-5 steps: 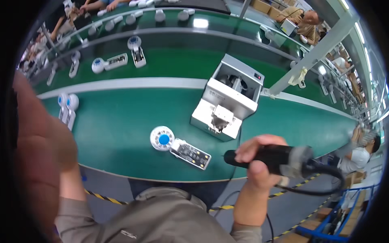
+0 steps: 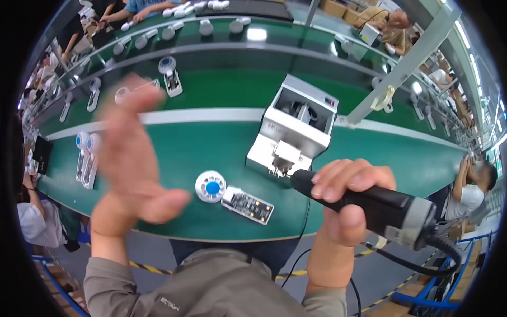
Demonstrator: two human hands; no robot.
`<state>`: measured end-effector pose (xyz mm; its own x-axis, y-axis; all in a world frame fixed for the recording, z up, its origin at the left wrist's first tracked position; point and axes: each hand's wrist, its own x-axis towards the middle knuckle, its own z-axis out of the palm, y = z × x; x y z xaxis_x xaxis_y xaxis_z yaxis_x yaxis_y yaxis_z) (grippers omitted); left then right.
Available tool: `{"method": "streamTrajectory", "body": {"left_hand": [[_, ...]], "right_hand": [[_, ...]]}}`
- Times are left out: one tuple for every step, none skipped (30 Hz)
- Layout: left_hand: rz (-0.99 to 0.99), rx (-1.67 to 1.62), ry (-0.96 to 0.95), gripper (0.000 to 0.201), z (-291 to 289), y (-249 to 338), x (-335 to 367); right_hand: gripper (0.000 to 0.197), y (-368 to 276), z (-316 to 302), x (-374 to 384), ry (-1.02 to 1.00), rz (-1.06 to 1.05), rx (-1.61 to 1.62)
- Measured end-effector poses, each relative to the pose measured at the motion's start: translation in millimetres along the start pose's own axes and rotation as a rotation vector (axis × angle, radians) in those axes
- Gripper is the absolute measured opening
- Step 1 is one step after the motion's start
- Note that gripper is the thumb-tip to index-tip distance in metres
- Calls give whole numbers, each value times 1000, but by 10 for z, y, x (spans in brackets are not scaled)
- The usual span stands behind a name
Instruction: Assembling electronic circuit boards and casings on a production assembly line.
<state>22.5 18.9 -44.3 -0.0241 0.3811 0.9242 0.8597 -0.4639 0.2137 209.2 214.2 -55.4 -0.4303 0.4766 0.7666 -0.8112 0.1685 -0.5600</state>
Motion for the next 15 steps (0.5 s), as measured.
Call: {"method": "streamTrajectory", "body": {"left_hand": [[-155,-1,-34,52,154,31,-175],[-166,179,-419,47,116,34,-316],[-199,182,-558,44,189,60,-494],[-235,140,-665,41,233,57,-613],[-243,136,-664,41,250,49,-681],[-216,158,-730,38,264,40,-732],[-189,179,-797,36,275,29,-786],[-162,199,-864,33,282,20,-844],[-136,217,-930,31,282,20,-891],[-147,208,-927,31,293,13,-918],[-158,213,-935,31,302,2,-945],[-170,219,-943,31,308,-8,-971],[-183,224,-952,31,312,-15,-998],[-197,231,-961,31,315,-15,-1027],[-208,224,-959,31,322,-23,-1039]], "right_hand": [[35,70,9,20,-30,2,-25],[34,85,30,-11,-58,17,-55],[34,96,46,-36,-85,34,-85],[34,109,65,-41,-112,46,-123],[34,106,90,-52,-113,54,-124],[34,101,116,-58,-112,71,-111],[34,93,142,-61,-111,89,-98],[35,85,170,-62,-109,108,-86],[35,76,198,-64,-106,128,-73],[35,73,213,-62,-107,148,-62],[35,74,229,-63,-107,168,-50],[36,78,246,-68,-108,190,-38],[36,87,264,-77,-109,212,-24],[37,103,281,-92,-110,234,-9],[37,129,301,-112,-111,247,-10]]}}
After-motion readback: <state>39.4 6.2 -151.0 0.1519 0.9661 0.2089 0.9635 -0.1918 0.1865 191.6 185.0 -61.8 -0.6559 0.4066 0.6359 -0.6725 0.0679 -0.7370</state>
